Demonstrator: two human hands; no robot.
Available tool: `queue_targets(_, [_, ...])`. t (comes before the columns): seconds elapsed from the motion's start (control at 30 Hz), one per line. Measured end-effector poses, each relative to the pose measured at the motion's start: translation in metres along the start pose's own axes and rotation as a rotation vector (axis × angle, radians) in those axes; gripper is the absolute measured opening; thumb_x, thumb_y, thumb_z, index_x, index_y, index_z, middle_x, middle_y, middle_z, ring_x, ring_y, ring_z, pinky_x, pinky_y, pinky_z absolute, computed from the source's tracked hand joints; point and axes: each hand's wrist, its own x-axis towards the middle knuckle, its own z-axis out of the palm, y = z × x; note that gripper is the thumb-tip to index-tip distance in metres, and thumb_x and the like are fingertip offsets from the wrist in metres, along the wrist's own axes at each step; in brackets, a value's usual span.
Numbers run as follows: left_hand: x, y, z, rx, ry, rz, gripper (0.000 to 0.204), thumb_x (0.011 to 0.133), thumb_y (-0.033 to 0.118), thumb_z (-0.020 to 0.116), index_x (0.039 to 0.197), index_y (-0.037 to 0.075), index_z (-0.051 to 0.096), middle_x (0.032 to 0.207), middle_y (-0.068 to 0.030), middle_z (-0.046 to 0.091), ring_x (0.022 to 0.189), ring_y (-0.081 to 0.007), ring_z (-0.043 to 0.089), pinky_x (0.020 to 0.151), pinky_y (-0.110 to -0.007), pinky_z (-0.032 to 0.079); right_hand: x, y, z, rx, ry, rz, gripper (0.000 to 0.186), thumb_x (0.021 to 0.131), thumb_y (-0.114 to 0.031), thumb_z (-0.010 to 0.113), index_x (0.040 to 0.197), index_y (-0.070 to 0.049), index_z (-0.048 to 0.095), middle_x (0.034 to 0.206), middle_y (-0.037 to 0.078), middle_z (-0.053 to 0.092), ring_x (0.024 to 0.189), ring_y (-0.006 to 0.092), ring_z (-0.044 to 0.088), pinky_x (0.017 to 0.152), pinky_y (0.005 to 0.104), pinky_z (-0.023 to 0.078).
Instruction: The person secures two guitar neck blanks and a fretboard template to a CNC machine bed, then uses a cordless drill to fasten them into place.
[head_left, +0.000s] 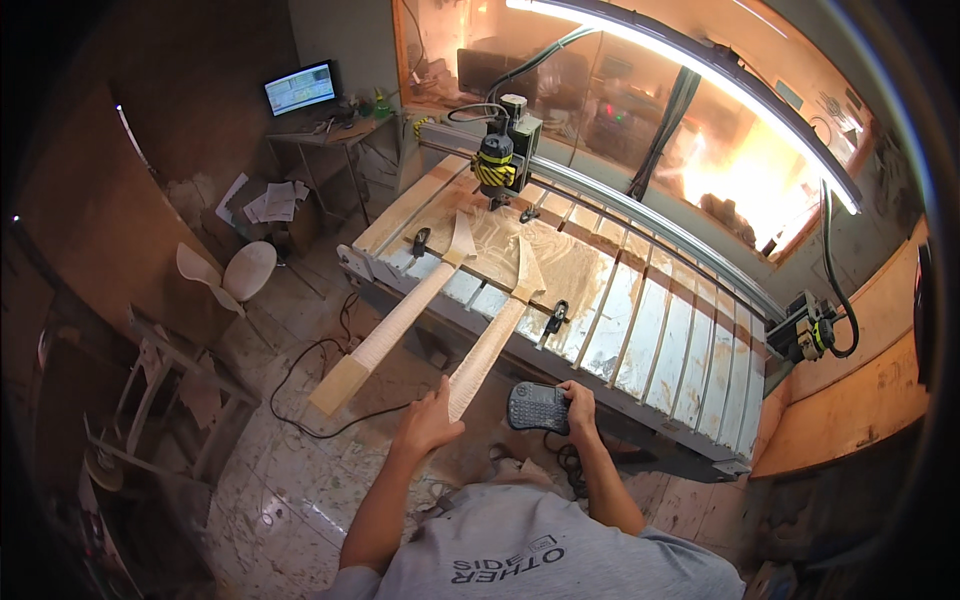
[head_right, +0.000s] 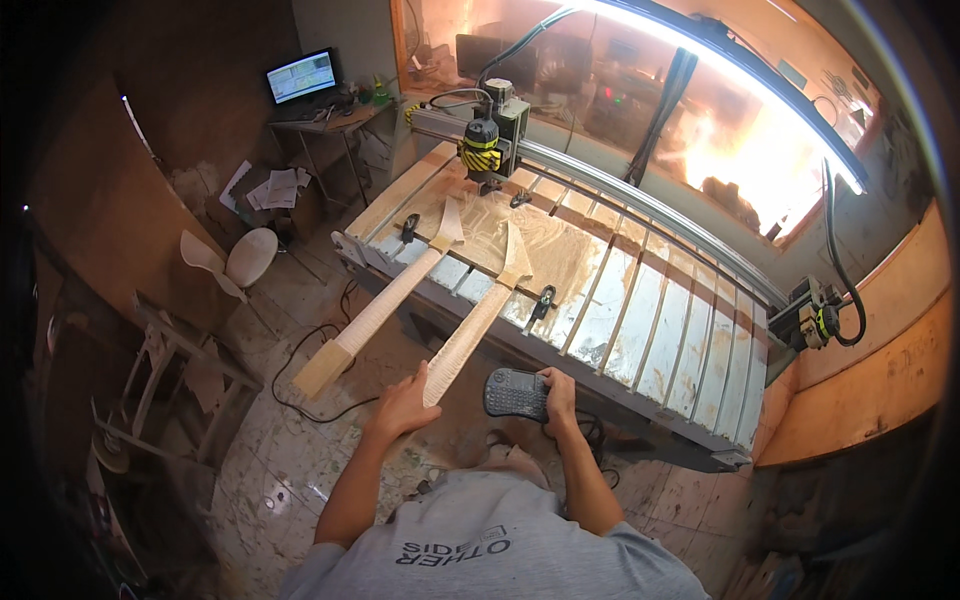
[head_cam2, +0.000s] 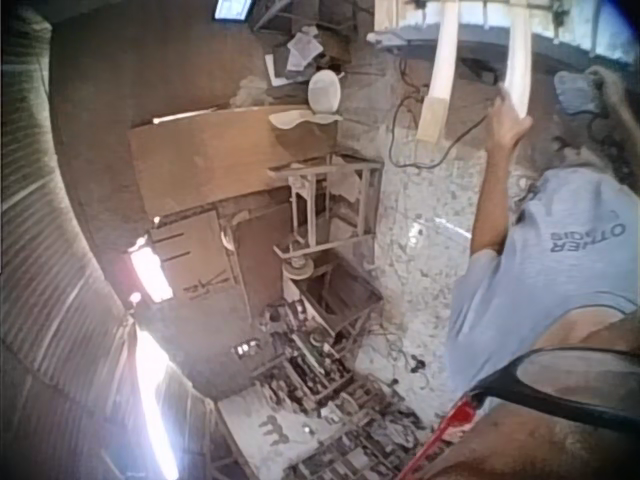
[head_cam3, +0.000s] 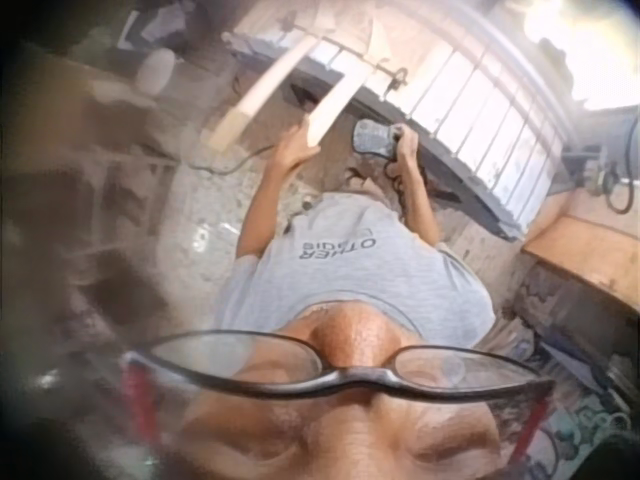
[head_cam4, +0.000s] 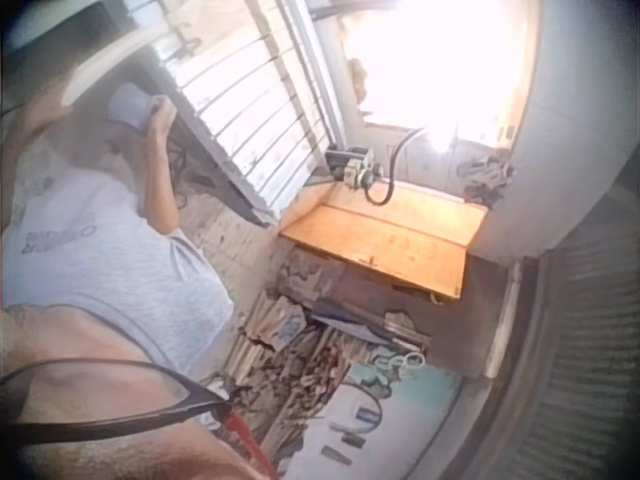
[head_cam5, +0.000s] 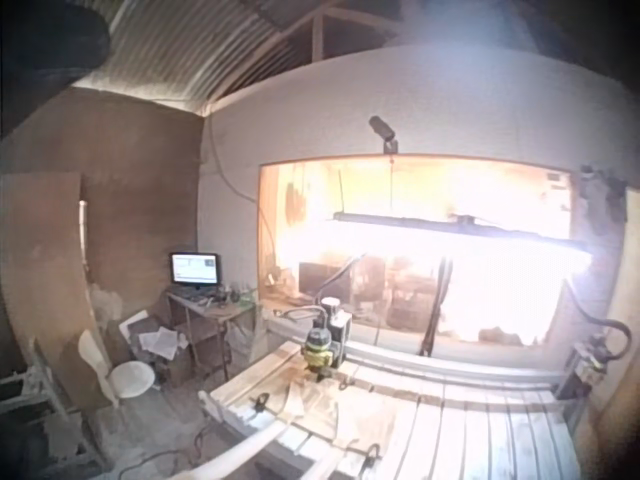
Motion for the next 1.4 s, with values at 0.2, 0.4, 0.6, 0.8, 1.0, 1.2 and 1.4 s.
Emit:
queue_targets(0.2, [-0.004, -0.005, 0.003, -0.004, 0.056, 0.031, 0.099, 0.073, 0.032, 0.064, 0.156, -0.002, 0.023, 0.129, -0.0328, 0.058, 0.114, -0.0460, 0.062, 0.101, -0.048, 0.050, -0.022, 0.000, 0.006, 0.020, 0.001, 0.024, 0.033, 0.076, -0.019, 0.046, 0.081, 0.006, 0.067, 0.072, 0.005, 0.058, 0.067, 0.0147, 0.049, 0.065, 0.0304, 0.041])
queue_targets(0.4, [0.000, -0.013, 0.010, -0.011, 0.076, 0.062, 0.098, 0.075, 0.035, 0.067, 0.156, -0.002, 0.025, 0.127, -0.0329, 0.059, 0.113, -0.0470, 0.062, 0.100, -0.049, 0.049, -0.029, 0.005, 0.008, -0.033, -0.010, -0.041, 0.033, 0.077, -0.020, 0.045, 0.081, 0.006, 0.066, 0.071, 0.005, 0.058, 0.067, 0.0143, 0.047, 0.064, 0.0300, 0.039])
queue_targets(0.6, [-0.003, -0.020, 0.016, -0.039, 0.181, 0.204, 0.104, 0.079, 0.049, 0.076, 0.156, 0.000, 0.026, 0.148, -0.0308, 0.044, 0.132, -0.0442, 0.050, 0.109, -0.047, 0.043, -0.025, 0.009, 0.019, -0.034, -0.039, -0.062, 0.034, 0.081, -0.021, 0.047, 0.082, 0.006, 0.066, 0.072, 0.005, 0.058, 0.072, 0.0149, 0.048, 0.069, 0.0297, 0.039])
queue_targets(0.8, [-0.015, 0.006, 0.014, -0.075, 0.335, 0.658, 0.109, 0.076, 0.056, 0.081, 0.154, -0.002, 0.033, 0.153, -0.0268, 0.040, 0.139, -0.0397, 0.045, 0.114, -0.042, 0.038, -0.025, -0.006, 0.033, -0.148, -0.052, -0.187, 0.034, 0.081, -0.019, 0.045, 0.083, 0.009, 0.064, 0.073, 0.008, 0.060, 0.070, 0.0170, 0.048, 0.069, 0.0306, 0.040])
queue_targets(1.0, [-0.027, 0.027, 0.010, -0.279, 0.205, 0.540, 0.107, 0.070, 0.043, 0.089, 0.151, -0.002, 0.037, 0.142, -0.0227, 0.051, 0.131, -0.0369, 0.053, 0.108, -0.042, 0.045, -0.029, -0.028, 0.047, -0.197, -0.121, -0.260, 0.037, 0.079, -0.020, 0.046, 0.087, 0.008, 0.068, 0.071, 0.010, 0.063, 0.069, 0.0174, 0.053, 0.067, 0.0326, 0.042])
queue_targets(1.2, [-0.029, 0.026, 0.007, -0.260, 0.227, 0.532, 0.106, 0.068, 0.038, 0.090, 0.150, -0.003, 0.038, 0.139, -0.0230, 0.052, 0.128, -0.0373, 0.055, 0.105, -0.042, 0.047, -0.031, -0.036, 0.051, -0.209, -0.144, -0.255, 0.038, 0.078, -0.022, 0.045, 0.088, 0.008, 0.068, 0.070, 0.010, 0.063, 0.068, 0.0182, 0.054, 0.067, 0.0330, 0.043])
queue_targets(1.4, [-0.030, 0.027, 0.011, -0.257, 0.265, 0.548, 0.104, 0.068, 0.037, 0.090, 0.149, -0.005, 0.039, 0.135, -0.0234, 0.055, 0.124, -0.0372, 0.058, 0.103, -0.042, 0.049, -0.029, -0.028, 0.047, -0.213, -0.159, -0.241, 0.040, 0.079, -0.023, 0.045, 0.088, 0.008, 0.068, 0.070, 0.010, 0.063, 0.068, 0.0182, 0.055, 0.067, 0.0326, 0.043])
